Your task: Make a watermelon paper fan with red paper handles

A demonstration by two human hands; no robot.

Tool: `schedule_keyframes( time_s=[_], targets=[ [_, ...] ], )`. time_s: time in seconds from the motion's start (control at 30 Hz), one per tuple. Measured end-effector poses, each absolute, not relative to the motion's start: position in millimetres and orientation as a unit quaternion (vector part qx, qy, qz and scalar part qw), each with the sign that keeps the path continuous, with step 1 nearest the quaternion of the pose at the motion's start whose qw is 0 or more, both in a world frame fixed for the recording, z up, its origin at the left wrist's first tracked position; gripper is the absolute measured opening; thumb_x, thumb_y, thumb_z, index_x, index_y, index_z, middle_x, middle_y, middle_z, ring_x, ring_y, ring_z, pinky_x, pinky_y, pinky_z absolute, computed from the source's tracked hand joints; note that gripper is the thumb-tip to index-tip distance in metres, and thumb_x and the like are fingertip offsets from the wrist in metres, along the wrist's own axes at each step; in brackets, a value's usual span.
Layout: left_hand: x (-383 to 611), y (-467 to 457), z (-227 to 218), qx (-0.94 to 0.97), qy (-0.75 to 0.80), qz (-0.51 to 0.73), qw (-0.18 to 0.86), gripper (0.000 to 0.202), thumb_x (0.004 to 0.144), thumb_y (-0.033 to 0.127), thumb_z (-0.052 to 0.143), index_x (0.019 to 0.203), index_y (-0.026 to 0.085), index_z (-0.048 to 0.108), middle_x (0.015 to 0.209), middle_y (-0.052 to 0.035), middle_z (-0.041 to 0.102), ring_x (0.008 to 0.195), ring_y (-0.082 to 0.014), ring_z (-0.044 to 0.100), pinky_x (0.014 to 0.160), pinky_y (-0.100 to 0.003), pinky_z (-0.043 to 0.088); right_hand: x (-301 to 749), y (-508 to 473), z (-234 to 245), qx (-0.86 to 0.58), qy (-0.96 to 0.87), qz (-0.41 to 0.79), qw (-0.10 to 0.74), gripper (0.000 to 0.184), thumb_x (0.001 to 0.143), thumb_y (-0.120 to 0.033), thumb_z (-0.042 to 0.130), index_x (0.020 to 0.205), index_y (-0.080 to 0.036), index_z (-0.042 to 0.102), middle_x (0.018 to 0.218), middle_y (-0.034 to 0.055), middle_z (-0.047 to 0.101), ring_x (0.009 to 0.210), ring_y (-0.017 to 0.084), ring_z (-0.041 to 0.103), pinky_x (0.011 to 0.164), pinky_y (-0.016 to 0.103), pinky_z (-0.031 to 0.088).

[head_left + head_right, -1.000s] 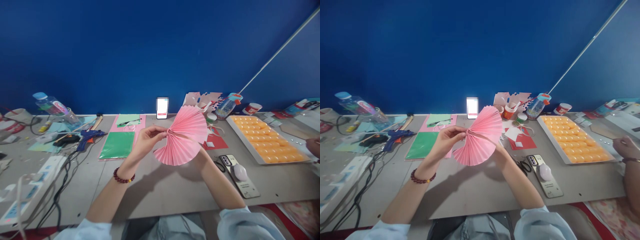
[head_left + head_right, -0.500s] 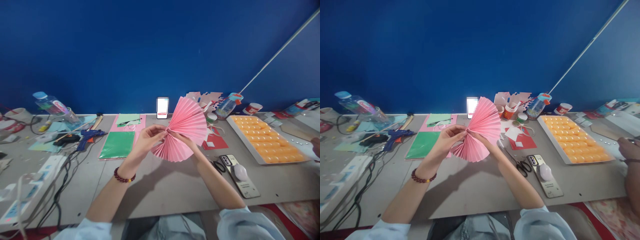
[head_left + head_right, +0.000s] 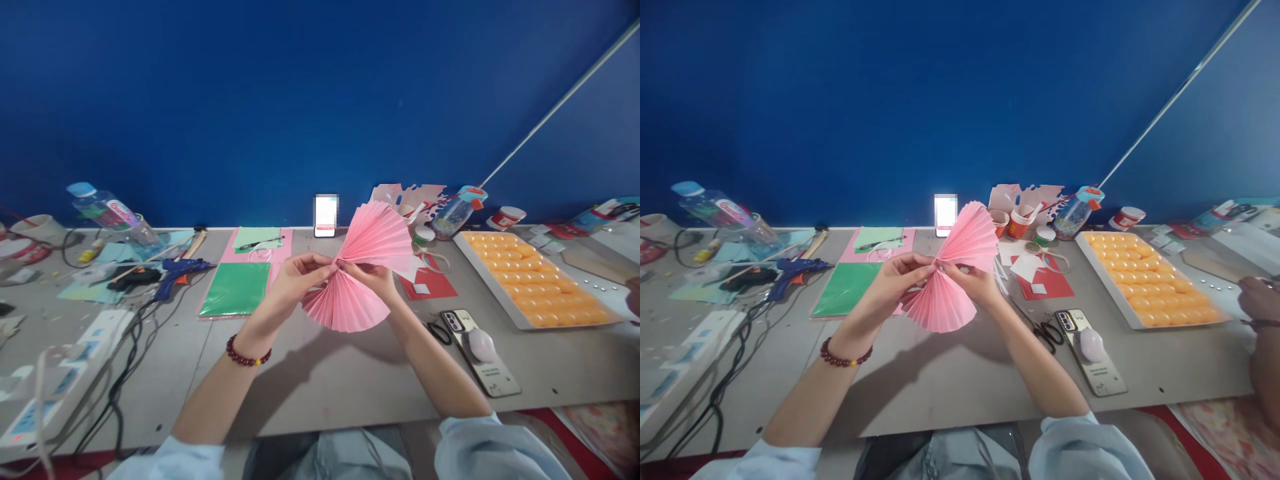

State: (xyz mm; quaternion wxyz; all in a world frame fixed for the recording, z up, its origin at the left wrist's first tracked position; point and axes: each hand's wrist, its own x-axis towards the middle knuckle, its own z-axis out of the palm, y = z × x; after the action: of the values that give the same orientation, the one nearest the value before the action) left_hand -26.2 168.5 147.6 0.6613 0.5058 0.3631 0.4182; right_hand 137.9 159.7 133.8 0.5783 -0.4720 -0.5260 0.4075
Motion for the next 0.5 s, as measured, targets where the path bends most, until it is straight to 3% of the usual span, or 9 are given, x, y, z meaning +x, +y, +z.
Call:
schedule_keyframes(
  time_s=[0.17, 0.33, 0.5],
  targets=[
    [-25.5, 164.9, 151.2, 0.494, 0.370, 0.417, 0.668, 0.024, 0.068, 0.037, 0.075, 0.082, 0.018, 0.071, 0.066, -0.0019, 0.066, 0.049, -0.0074, 0.053, 0.043, -0.019, 0.040, 140.4, 163.9, 123.3, -0.481, -0.544, 0.374, 0.577, 0.020, 0.067, -0.040, 0.072, 0.074, -0.021, 0.073, 0.081, 0.0050, 0.073, 0.083, 0.024, 0.068, 0.081, 0.040, 0.055],
    [-24.5, 163.0, 154.0, 0.480, 0.361, 0.425, 0.677, 0.020, 0.067, 0.035, 0.077, 0.076, 0.018, 0.072, 0.066, -0.0014, 0.066, 0.048, -0.0058, 0.050, 0.044, -0.019, 0.040, 138.5, 163.3, 127.3, -0.484, -0.519, 0.396, 0.582, 0.019, 0.065, -0.041, 0.071, 0.067, -0.021, 0.073, 0.071, 0.0037, 0.073, 0.073, 0.023, 0.069, 0.070, 0.038, 0.057],
    [-24.7, 162.2, 153.7, 0.479, 0.366, 0.432, 0.671, 0.020, 0.068, 0.035, 0.076, 0.078, 0.018, 0.073, 0.067, -0.0022, 0.066, 0.050, -0.0076, 0.052, 0.044, -0.020, 0.041, 139.2, 158.1, 129.4, -0.472, -0.540, 0.388, 0.579, 0.019, 0.066, -0.038, 0.072, 0.076, -0.022, 0.073, 0.083, 0.0052, 0.073, 0.084, 0.025, 0.068, 0.081, 0.040, 0.056]
  ],
)
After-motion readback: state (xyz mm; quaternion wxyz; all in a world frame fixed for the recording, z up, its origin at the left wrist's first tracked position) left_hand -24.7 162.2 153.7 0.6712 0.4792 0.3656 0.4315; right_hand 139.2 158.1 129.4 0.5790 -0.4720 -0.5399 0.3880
